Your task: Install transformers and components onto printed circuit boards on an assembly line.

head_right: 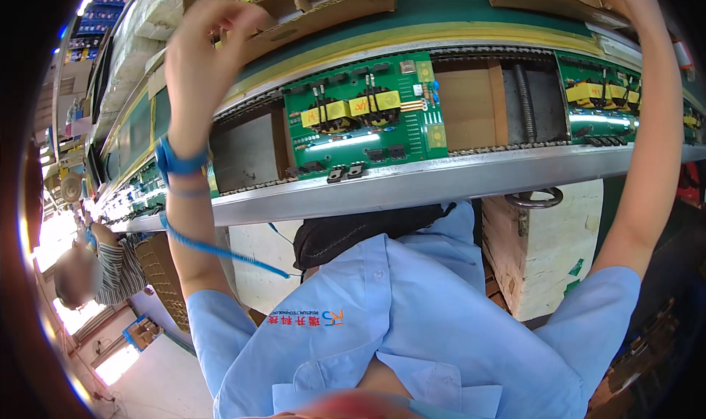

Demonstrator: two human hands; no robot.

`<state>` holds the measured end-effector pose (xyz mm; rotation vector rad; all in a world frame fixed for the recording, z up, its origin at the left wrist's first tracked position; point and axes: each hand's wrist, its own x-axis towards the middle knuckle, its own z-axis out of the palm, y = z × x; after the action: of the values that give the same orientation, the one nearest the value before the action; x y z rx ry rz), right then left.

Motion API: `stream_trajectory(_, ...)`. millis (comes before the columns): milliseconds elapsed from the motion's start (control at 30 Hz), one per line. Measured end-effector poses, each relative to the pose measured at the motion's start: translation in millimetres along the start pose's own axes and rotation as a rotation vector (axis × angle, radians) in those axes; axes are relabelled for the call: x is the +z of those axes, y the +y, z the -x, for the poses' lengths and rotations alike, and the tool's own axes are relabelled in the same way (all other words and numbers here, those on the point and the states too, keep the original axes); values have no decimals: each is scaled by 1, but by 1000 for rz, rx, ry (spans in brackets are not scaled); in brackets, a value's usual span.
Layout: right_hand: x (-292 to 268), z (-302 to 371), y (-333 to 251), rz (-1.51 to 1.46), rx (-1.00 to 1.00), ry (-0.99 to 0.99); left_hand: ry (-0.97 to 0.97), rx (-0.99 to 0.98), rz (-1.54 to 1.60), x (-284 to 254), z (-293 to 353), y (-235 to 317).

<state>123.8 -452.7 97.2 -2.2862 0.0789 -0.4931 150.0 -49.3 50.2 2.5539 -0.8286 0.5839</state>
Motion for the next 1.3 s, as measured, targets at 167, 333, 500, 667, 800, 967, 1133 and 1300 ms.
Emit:
stream_trajectory(167, 64, 68, -6, -320, 25, -443, -77, -187, -255, 23, -56, 0)
stream_trajectory(333, 110, 110, -18, -312, -197, -300, 9, -63, -27, 32, -61, 7)
stream_trajectory(500, 116, 117, -11, -251, -170, -345, 199, -215, 520, 21, -55, -59)
stream_trajectory(667, 127, 120, -8, -274, -271, -330, 156, -268, 90, -3, -54, -71)
stream_trajectory(800, 127, 119, -8, -130, -382, -280, 250, -110, -224, 8, -47, -62)
stream_trajectory(967, 129, 119, -6, -90, -522, -211, 10, -28, -121, 7, -40, -53)
stream_trajectory(1133, 127, 123, -3, 18, -574, -190, 18, -90, -88, 3, -39, -56)
stream_trajectory(1300, 125, 122, -3, -71, -549, -203, 247, -170, 152, -16, -25, -61)
